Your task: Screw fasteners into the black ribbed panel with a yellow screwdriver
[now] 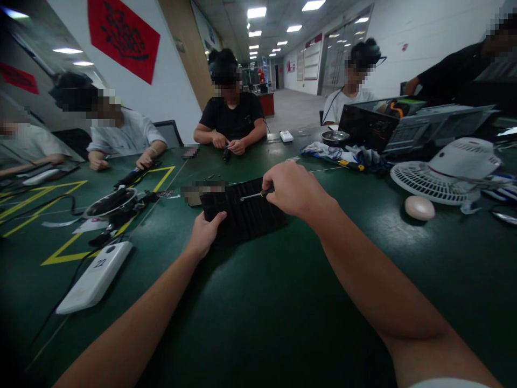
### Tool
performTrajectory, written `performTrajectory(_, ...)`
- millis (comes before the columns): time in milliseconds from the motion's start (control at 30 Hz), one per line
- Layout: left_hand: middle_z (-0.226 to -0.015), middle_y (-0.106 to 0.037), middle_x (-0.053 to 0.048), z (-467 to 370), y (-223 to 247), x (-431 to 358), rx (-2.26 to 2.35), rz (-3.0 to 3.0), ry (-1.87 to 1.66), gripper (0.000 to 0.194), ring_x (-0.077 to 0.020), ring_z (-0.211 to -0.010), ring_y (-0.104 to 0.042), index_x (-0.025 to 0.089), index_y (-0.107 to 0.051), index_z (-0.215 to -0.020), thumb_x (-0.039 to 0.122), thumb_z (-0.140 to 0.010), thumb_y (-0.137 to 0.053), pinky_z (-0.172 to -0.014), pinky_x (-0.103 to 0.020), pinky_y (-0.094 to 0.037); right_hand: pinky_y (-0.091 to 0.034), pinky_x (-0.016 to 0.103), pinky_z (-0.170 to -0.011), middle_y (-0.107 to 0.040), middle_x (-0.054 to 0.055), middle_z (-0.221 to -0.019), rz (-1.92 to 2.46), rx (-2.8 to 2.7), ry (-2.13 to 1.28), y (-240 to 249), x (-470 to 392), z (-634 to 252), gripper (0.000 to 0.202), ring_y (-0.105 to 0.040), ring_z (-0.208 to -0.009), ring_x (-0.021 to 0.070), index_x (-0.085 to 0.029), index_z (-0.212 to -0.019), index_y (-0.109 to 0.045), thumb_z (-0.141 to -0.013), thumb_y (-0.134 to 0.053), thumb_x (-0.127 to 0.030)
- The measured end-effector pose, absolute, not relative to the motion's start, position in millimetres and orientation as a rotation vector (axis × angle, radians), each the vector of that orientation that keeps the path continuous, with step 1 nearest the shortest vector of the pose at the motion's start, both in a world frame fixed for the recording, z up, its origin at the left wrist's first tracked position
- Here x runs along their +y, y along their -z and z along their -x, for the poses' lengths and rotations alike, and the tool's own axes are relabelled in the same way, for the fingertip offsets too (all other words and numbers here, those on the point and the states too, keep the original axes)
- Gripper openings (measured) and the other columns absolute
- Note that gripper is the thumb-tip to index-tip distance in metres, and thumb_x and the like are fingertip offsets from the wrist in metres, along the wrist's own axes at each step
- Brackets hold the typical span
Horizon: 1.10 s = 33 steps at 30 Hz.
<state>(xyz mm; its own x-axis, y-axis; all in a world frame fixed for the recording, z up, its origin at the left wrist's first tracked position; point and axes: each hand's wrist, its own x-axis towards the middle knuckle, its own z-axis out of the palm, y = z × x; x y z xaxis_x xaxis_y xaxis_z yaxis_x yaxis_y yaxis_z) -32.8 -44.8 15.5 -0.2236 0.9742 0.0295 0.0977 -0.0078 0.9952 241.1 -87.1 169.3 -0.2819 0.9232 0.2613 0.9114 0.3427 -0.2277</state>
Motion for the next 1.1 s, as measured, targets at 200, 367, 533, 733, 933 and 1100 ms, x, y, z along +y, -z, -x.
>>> performTrajectory(200, -0.107, -0.085, -0.012, 34, -13, -44, 1.432, -1.194, -1.341, 0.041, -0.0325, -0.102, -0.081, 0.016, -0.078, -0.106, 0.039, -0.073, -0.090, -0.102, -0.051, -0.063, -0.054, 0.042, -0.084, -0.084, 0.011, -0.114, 1.770, -2.254, -0.005, -174, -93, -235, 0.025, -0.075, -0.106, 0.0338, -0.026, -0.106, -0.090, -0.096, -0.068, -0.029)
performTrajectory(367, -0.106, -0.084, -0.013, 33, -15, -44, 1.442, -1.206, -1.348, 0.041, -0.0334, -0.101, -0.080, 0.016, -0.078, -0.105, 0.039, -0.073, -0.089, -0.101, -0.052, -0.062, -0.052, 0.041, -0.080, -0.083, 0.010, -0.116, 1.746, -2.274, 0.024, -171, -94, -235, 0.025, -0.074, -0.106, 0.0337, -0.028, -0.112, -0.087, -0.097, -0.068, -0.031)
performTrajectory(533, -0.105, -0.084, -0.012, 32, -17, -45, 1.445, -1.199, -1.358, 0.038, -0.0331, -0.101, -0.080, 0.017, -0.077, -0.102, 0.038, -0.072, -0.090, -0.101, -0.051, -0.062, -0.052, 0.040, -0.080, -0.083, 0.009, -0.113, 1.724, -2.273, 0.024, -169, -94, -234, 0.021, -0.074, -0.104, 0.0318, -0.028, -0.108, -0.088, -0.092, -0.075, -0.026)
performTrajectory(733, -0.107, -0.083, -0.013, 32, -18, -46, 1.436, -1.201, -1.344, 0.037, -0.0334, -0.102, -0.080, 0.018, -0.077, -0.104, 0.036, -0.074, -0.089, -0.102, -0.051, -0.062, -0.054, 0.042, -0.081, -0.081, 0.010, -0.118, 1.696, -2.276, 0.104, -166, -93, -234, 0.026, -0.074, -0.107, 0.0335, -0.028, -0.110, -0.088, -0.088, -0.075, -0.021)
performTrajectory(933, -0.105, -0.083, -0.013, 31, -19, -46, 1.448, -1.206, -1.341, 0.039, -0.0340, -0.102, -0.079, 0.018, -0.077, -0.102, 0.038, -0.071, -0.090, -0.102, -0.052, -0.061, -0.054, 0.044, -0.082, -0.081, 0.013, -0.121, 1.764, -2.257, 0.066, -171, -96, -230, 0.026, -0.074, -0.110, 0.0363, -0.026, -0.110, -0.089, -0.093, -0.069, -0.028)
performTrajectory(1100, -0.103, -0.083, -0.012, 33, -17, -44, 1.460, -1.204, -1.330, 0.040, -0.0326, -0.098, -0.079, 0.017, -0.077, -0.102, 0.039, -0.071, -0.089, -0.100, -0.051, -0.062, -0.054, 0.046, -0.082, -0.083, 0.015, -0.114, 1.855, -2.255, 0.048, -175, -97, -228, 0.031, -0.075, -0.105, 0.0372, -0.023, -0.112, -0.088, -0.100, -0.063, -0.035)
